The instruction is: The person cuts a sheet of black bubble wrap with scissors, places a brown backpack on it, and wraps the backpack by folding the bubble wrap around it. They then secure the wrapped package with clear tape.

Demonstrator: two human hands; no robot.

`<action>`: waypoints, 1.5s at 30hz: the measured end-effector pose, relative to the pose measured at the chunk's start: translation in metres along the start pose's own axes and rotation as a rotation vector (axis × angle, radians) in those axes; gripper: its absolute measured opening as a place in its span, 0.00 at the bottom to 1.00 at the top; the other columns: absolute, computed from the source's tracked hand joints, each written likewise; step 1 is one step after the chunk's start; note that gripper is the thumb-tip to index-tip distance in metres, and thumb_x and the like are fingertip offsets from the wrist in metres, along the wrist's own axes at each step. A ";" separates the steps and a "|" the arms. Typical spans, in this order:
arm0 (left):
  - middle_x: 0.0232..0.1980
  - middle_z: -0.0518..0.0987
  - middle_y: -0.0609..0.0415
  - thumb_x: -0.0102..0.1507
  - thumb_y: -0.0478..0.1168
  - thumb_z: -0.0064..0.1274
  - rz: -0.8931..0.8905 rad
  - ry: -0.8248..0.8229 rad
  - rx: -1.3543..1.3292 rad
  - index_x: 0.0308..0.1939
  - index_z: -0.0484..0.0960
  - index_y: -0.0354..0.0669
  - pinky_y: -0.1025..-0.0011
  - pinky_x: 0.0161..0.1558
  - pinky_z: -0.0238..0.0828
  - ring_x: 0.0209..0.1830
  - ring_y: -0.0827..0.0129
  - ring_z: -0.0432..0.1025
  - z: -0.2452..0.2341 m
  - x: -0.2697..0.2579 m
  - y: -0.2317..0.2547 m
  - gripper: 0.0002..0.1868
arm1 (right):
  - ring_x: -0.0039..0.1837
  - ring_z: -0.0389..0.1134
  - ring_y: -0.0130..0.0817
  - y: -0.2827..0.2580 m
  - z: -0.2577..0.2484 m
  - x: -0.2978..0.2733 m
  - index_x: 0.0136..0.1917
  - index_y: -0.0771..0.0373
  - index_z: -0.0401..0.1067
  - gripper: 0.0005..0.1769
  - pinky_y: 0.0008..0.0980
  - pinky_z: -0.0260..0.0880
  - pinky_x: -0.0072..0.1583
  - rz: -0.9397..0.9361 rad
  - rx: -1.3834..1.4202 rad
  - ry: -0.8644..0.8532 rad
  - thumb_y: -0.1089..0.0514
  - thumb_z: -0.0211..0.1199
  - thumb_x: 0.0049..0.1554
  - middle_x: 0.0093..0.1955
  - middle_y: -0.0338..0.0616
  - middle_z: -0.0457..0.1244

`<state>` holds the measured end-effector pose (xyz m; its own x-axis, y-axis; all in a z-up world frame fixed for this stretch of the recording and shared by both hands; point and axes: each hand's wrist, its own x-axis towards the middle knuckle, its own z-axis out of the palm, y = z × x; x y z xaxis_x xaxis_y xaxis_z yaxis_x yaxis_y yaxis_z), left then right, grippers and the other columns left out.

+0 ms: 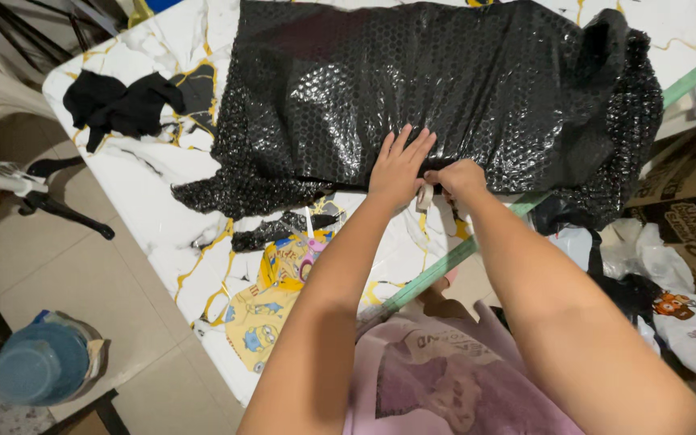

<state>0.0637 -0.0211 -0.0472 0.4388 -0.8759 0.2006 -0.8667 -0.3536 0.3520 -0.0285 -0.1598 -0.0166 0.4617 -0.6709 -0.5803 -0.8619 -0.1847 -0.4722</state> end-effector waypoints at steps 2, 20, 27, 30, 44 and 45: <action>0.81 0.55 0.60 0.56 0.48 0.65 0.002 0.005 -0.010 0.79 0.53 0.53 0.52 0.80 0.35 0.83 0.56 0.44 -0.002 0.001 0.001 0.51 | 0.33 0.70 0.34 -0.001 -0.004 0.002 0.31 0.65 0.82 0.28 0.34 0.69 0.42 -0.011 -0.174 -0.008 0.35 0.72 0.50 0.29 0.43 0.69; 0.82 0.53 0.58 0.58 0.49 0.64 0.027 -0.047 -0.012 0.77 0.57 0.51 0.51 0.79 0.32 0.83 0.55 0.41 0.001 0.003 -0.005 0.47 | 0.48 0.69 0.39 0.088 0.077 -0.027 0.46 0.62 0.80 0.12 0.35 0.69 0.52 -0.621 0.349 0.402 0.51 0.68 0.55 0.46 0.47 0.66; 0.83 0.52 0.60 0.59 0.50 0.64 0.009 -0.134 -0.016 0.77 0.57 0.55 0.50 0.79 0.30 0.84 0.55 0.39 0.014 0.008 -0.012 0.46 | 0.49 0.67 0.44 0.100 0.069 -0.020 0.42 0.61 0.78 0.16 0.39 0.67 0.52 -0.614 0.166 0.323 0.46 0.70 0.56 0.44 0.50 0.64; 0.82 0.51 0.59 0.60 0.51 0.63 -0.005 -0.154 -0.039 0.76 0.58 0.54 0.49 0.78 0.29 0.83 0.55 0.37 0.021 0.014 -0.018 0.44 | 0.50 0.65 0.48 0.100 0.077 -0.004 0.38 0.63 0.78 0.17 0.42 0.66 0.52 -0.566 0.134 0.341 0.47 0.71 0.56 0.45 0.52 0.63; 0.75 0.64 0.60 0.56 0.58 0.63 -0.037 0.124 0.137 0.67 0.72 0.50 0.44 0.76 0.38 0.79 0.56 0.51 0.023 0.006 0.011 0.38 | 0.40 0.66 0.45 0.098 0.085 -0.006 0.37 0.62 0.80 0.16 0.41 0.67 0.46 -0.675 0.164 0.352 0.48 0.70 0.57 0.37 0.55 0.65; 0.76 0.64 0.60 0.55 0.57 0.64 -0.030 0.103 0.083 0.67 0.72 0.50 0.45 0.76 0.38 0.79 0.56 0.50 0.020 0.005 0.010 0.40 | 0.42 0.66 0.46 0.100 0.085 -0.008 0.36 0.62 0.81 0.16 0.41 0.68 0.47 -0.767 0.119 0.455 0.48 0.73 0.56 0.40 0.57 0.64</action>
<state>0.0530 -0.0358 -0.0610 0.4830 -0.8277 0.2856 -0.8677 -0.4088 0.2827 -0.1008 -0.1117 -0.1158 0.7514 -0.6186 0.2298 -0.3121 -0.6400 -0.7021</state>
